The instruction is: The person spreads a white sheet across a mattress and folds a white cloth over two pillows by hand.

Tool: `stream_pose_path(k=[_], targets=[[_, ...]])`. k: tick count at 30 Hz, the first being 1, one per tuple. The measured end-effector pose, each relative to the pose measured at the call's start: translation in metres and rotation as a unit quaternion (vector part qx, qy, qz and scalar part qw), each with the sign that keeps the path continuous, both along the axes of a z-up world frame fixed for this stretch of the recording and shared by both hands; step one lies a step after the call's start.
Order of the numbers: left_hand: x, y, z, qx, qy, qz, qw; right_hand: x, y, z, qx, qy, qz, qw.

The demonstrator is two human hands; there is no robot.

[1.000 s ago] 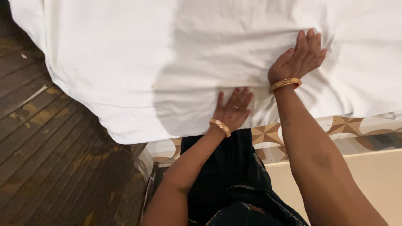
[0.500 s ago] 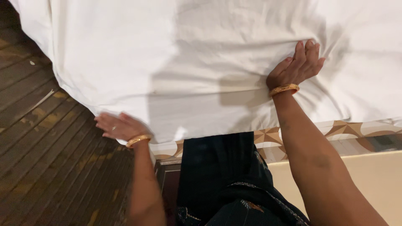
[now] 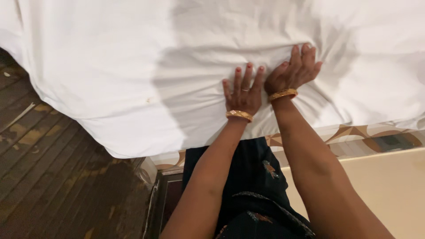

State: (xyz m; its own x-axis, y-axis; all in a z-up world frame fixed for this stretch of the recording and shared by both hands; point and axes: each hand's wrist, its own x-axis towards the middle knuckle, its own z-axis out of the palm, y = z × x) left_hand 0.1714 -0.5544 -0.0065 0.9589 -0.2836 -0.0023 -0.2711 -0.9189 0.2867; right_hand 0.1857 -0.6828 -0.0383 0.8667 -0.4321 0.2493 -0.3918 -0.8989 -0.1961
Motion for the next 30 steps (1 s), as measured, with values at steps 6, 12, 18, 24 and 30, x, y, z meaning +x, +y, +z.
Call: stream_pose_path(k=[6,12,18,24,30], targets=[[-0.001,-0.006,-0.006,0.011,-0.025,0.01,1.0,0.004,0.002,0.007,-0.013,-0.006,-0.003,1.0],[-0.008,-0.004,-0.022,0.028,-0.023,0.014,0.999,0.002,-0.004,0.009,0.02,0.048,0.007,0.999],[-0.011,0.002,-0.027,0.029,0.002,0.003,1.0,0.004,-0.005,0.028,0.043,0.075,0.029,0.996],[-0.011,0.001,-0.021,0.044,0.004,0.005,0.999,-0.01,-0.111,0.041,0.274,0.051,0.133,0.951],[-0.01,0.002,-0.024,0.047,-0.018,0.006,0.999,-0.001,-0.228,0.068,0.144,-0.026,0.11,0.983]])
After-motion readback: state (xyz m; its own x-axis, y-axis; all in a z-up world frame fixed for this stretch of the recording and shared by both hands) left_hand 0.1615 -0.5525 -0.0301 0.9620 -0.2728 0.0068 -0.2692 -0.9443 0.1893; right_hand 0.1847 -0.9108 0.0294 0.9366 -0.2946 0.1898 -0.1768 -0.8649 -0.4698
